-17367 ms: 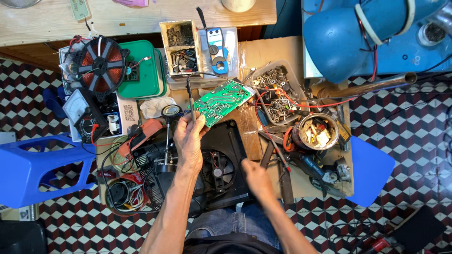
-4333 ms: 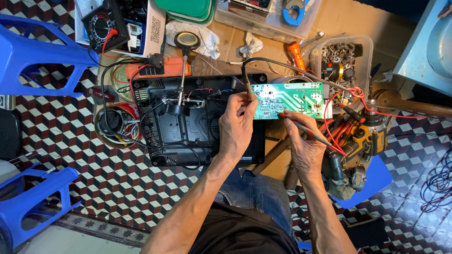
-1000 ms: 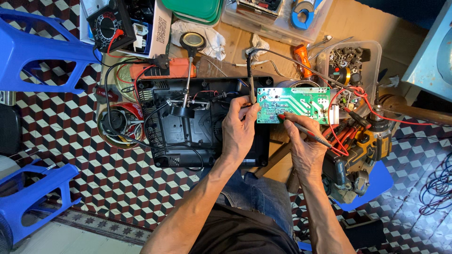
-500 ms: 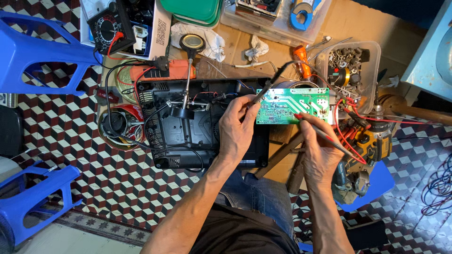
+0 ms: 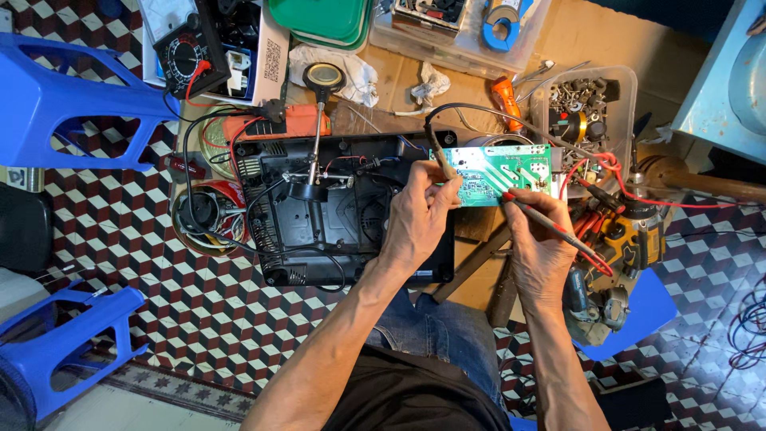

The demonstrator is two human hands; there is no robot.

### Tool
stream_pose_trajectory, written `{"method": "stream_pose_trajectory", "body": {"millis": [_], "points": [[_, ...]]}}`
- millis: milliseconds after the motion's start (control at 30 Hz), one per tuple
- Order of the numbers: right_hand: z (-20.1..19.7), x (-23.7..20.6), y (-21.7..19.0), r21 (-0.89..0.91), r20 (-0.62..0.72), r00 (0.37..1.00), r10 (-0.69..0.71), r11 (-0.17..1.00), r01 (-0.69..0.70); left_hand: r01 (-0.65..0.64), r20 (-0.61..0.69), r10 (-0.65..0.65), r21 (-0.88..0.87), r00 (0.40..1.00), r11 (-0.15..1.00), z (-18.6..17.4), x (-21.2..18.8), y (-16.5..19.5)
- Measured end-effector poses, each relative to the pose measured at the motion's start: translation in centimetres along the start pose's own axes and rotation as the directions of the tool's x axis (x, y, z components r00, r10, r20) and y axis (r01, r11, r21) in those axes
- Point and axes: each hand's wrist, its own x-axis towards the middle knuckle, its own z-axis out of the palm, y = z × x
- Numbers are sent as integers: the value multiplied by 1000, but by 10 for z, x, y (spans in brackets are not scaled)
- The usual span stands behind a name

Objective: The person repairs an appliance on a cluttered workbench. They remove a magnifying lamp from the opened casing, lift out the power board and main circuit board, probe the board with multimeter test leads, then reposition the boards and casing while continuing to work on the unit.

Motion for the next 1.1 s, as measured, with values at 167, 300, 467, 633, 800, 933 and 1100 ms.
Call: {"method": "stream_pose_trajectory", "body": {"millis": [167,300,467,633,800,933,1100], "points": [[1,-6,4,-44,35,999,-27,999,28,-5,-25,7,87,1000,996,10,-4,-3],[-1,-7,6,-99,23,999,-27,995,30,91,-31,-89,70,996,993,17,0,-8],[-6,-5,7,1,8,1000,27,1000,-27,-7,-6,7,-177,1000,984,25,1,-14],[-9,-2,10,60,22,999,33,998,-34,57,-44,-55,45,997,997,25,1,-13],[-13,-1,16,20,30,999,43,999,-44,70,-35,-71,-5,997,998,29,-2,-13],[-14,-2,21,13,21,999,40,999,-41,-6,-48,3,-55,999,998,33,-3,-19],[-13,-3,22,23,26,1000,6,1000,-7,-2,-62,4,26,998,1000,33,-4,-20]]}}
